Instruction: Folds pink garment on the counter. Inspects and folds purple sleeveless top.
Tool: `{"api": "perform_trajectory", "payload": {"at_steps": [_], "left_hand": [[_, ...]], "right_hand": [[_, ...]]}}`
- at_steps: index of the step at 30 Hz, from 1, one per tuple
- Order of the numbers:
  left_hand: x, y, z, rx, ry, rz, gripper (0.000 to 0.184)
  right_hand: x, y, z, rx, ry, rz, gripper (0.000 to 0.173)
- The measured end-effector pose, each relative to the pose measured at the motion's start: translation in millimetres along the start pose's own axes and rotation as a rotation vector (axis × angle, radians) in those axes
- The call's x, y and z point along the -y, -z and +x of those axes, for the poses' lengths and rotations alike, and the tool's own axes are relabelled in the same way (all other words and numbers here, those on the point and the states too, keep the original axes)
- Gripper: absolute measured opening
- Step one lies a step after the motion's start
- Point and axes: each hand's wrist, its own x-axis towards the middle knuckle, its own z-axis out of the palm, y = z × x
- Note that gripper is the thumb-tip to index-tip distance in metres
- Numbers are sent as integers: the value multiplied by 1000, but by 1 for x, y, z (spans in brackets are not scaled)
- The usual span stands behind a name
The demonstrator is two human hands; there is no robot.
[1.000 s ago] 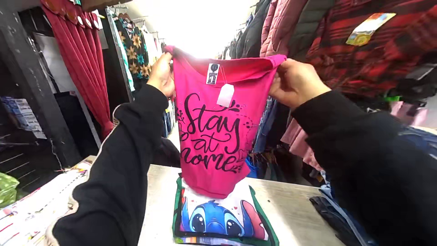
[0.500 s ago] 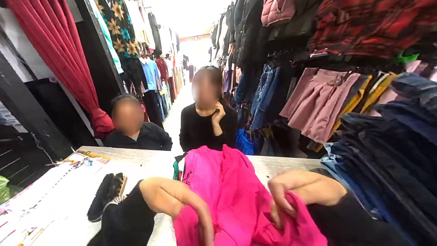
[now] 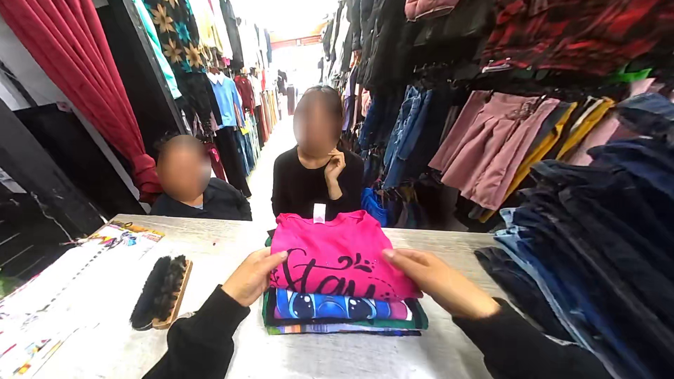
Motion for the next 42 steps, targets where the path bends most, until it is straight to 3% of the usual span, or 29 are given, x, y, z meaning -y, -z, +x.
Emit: {"api": "perform_trajectory", "payload": {"at_steps": [3, 7, 10, 13, 16, 18, 20, 22, 27, 29, 32, 36, 39, 42], "left_hand": [[0, -18, 3, -91, -24, 76, 26], [-16, -32, -4, -113, -88, -86, 30], [-11, -31, -16, -52, -39, -141, 37], [6, -24, -20, -15, 53, -80, 38], [5, -21, -19, 10, 44, -101, 34], [4, -21, -16, -1, 24, -91, 31], [5, -22, -10, -40, 19, -70, 31], [7, -24, -8, -81, -4, -61, 36], [4, -33, -9, -129, -169, -123, 60], [8, -33, -7, -140, -139, -85, 60], [18, -29, -7, -144, -30, 23, 60], [18, -27, -10, -125, -14, 8, 54], [17, -28, -9, -120, -17, 1, 51], [17, -28, -11, -114, -19, 0, 50]], "right_hand": [[9, -14, 1, -11, 74, 79, 21], [32, -20, -2, -78, 116, 755, 29], [20, -21, -4, -78, -15, 976, 33], [-1, -21, -6, -81, -185, 749, 30], [0, -13, -6, -27, -144, 343, 45], [5, -7, -6, 8, -109, 158, 40], [4, -4, -5, 26, -77, 160, 29], [5, -5, -5, 16, -23, 331, 24], [32, -10, -12, -59, 144, 811, 28], [26, -11, -12, -87, 55, 690, 26], [-6, -4, -6, -61, -43, 230, 25], [2, 19, -14, 90, -102, -199, 42], [13, 23, -24, 310, -233, -189, 32], [20, 22, -28, 239, -152, -97, 18]]}}
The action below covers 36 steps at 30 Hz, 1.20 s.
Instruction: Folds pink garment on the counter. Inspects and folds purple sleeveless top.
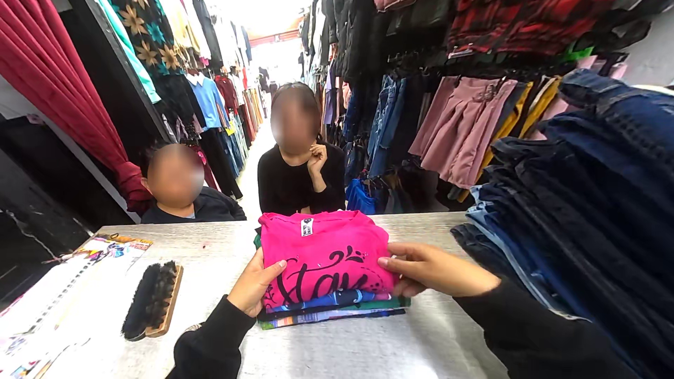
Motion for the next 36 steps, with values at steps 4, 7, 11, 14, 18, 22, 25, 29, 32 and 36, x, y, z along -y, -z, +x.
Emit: {"api": "perform_trajectory", "payload": {"at_steps": [4, 7, 11, 14, 18, 22, 25, 29, 32, 36], "left_hand": [[0, 0, 0, -14, 1, 11, 50], [1, -1, -1, -34, 1, 0, 50], [4, -2, -3, -41, 0, -38, 52], [1, -3, -1, -42, 10, -44, 47], [6, -8, 5, -90, -88, 24, 50], [16, 0, 12, -136, -241, 110, 53], [15, 9, 13, -137, -72, 143, 59], [-10, 26, 3, -159, -101, 636, 71], [-33, 16, -5, -321, -568, 1141, 57], [-41, -53, -3, -241, -779, 1356, 53]], "right_hand": [[-1, -3, 0, -304, 351, -16, 15], [-2, -19, 7, -346, 429, 188, 11], [-11, -43, 22, -301, 195, 698, 24], [-11, -40, 28, -208, 53, 722, 44], [1, -51, 36, -322, 230, 581, 35], [-21, -52, 58, -444, 442, 426, 54], [-37, -39, 60, -424, 195, 274, 51], [-31, -15, 48, -594, 318, -309, 62], [4, -10, 36, -719, 616, -540, 54], [40, -54, 47, -642, 670, -735, 63]]}}
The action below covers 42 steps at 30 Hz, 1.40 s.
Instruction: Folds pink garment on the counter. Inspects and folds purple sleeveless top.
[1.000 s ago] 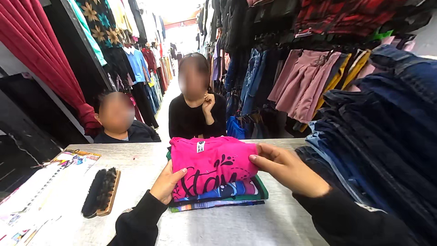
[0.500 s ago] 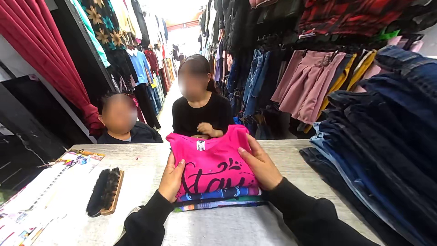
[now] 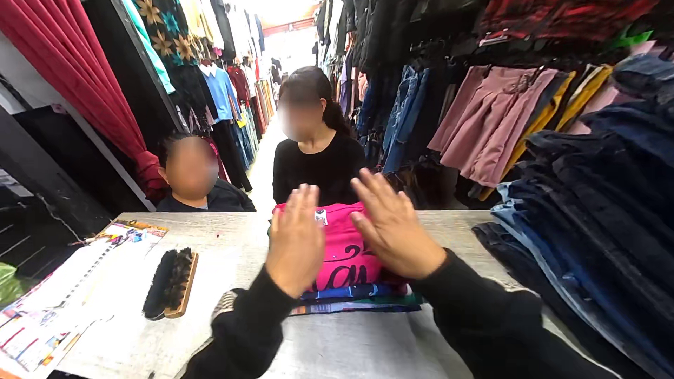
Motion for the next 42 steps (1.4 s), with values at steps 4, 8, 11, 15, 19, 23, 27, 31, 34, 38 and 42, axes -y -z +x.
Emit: {"api": "perform_trajectory", "payload": {"at_steps": [4, 8, 11, 15, 19, 23, 27, 31, 34, 38, 42], "left_hand": [[12, -61, -9, 396, 190, -36, 62], [26, -61, -11, 534, 273, -80, 70], [37, -63, -17, 442, 268, -100, 66], [61, -59, -29, 392, 376, -156, 69], [89, -60, -36, 288, 571, -277, 71], [94, -47, -34, 54, 485, -312, 68], [62, -39, -41, 229, 202, -193, 77], [54, -38, -42, 540, 220, -331, 73], [59, -41, -44, 483, 248, -372, 74], [71, -43, -44, 425, 365, -341, 67], [95, -52, -47, 247, 332, -329, 59]], "right_hand": [[-14, -54, -18, 367, -180, 23, 58], [-31, -50, -21, 476, -317, 208, 60], [-51, -49, -32, 426, -386, 308, 67], [-68, -42, -58, 410, -431, 342, 72], [-71, -38, -71, 313, -405, 341, 74], [-70, -34, -66, -22, -283, 289, 79], [-52, -47, -73, -33, -40, 270, 81], [-54, -60, -77, 120, -54, 417, 77], [-59, -58, -80, 111, -66, 429, 77], [-70, -53, -90, 128, -89, 419, 84], [-82, -37, -99, 194, 21, 418, 108]]}}
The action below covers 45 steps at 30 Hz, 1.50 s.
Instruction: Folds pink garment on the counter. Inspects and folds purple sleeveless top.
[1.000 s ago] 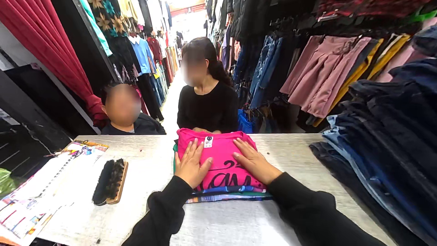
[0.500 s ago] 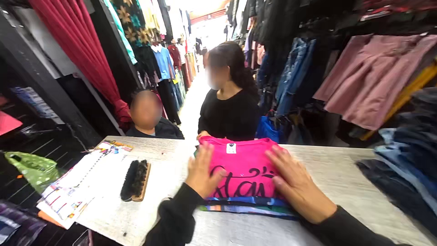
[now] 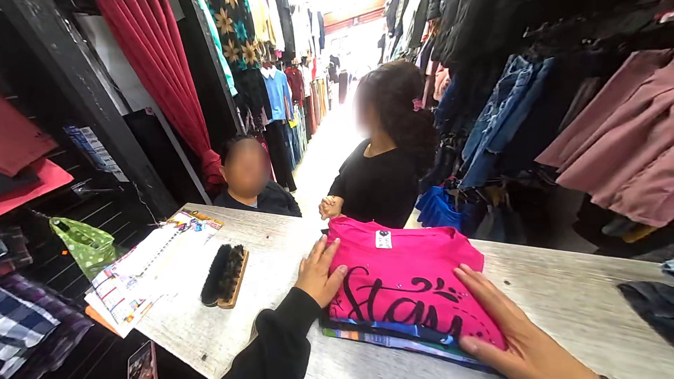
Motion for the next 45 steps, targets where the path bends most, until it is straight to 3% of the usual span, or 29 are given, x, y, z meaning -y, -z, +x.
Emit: {"api": "perform_trajectory", "payload": {"at_steps": [2, 5, 8, 15, 20, 29, 30, 33, 34, 40, 43, 45], "left_hand": [[2, 4, -5, -122, -295, -29, 59], [-16, 11, -20, -3, -684, -26, 72], [-19, 0, -24, 97, -849, 28, 54], [-15, -2, -23, 13, -902, 46, 37], [-16, 0, -23, -186, -969, 90, 28], [-9, 16, -28, -96, -980, 56, 23], [-9, 16, -29, -89, -964, 77, 24], [-9, 9, -28, -76, -931, 142, 32], [-8, 7, -28, -83, -925, 151, 33], [-11, 0, -32, -161, -800, 55, 29], [-13, 0, -33, -163, -803, -6, 26], [-16, 2, -32, -176, -846, -39, 15]], "right_hand": [[-1, 6, 0, 8, 137, -39, 101], [3, 8, 0, 11, 237, -9, 61], [3, 9, -2, 16, 232, 52, 47], [0, 1, -3, -88, 251, 16, 49], [-4, 12, -1, -248, 326, -36, 34], [1, 24, -5, -177, 314, 15, 29], [3, 25, -5, -144, 305, 6, 31], [2, 14, -6, -62, 268, -59, 66], [-1, 8, -6, -69, 264, -72, 70], [-1, 10, -4, -194, 298, -67, 37], [3, 10, -5, -258, 273, -72, 34], [3, 9, -5, -293, 223, -43, 37]]}}
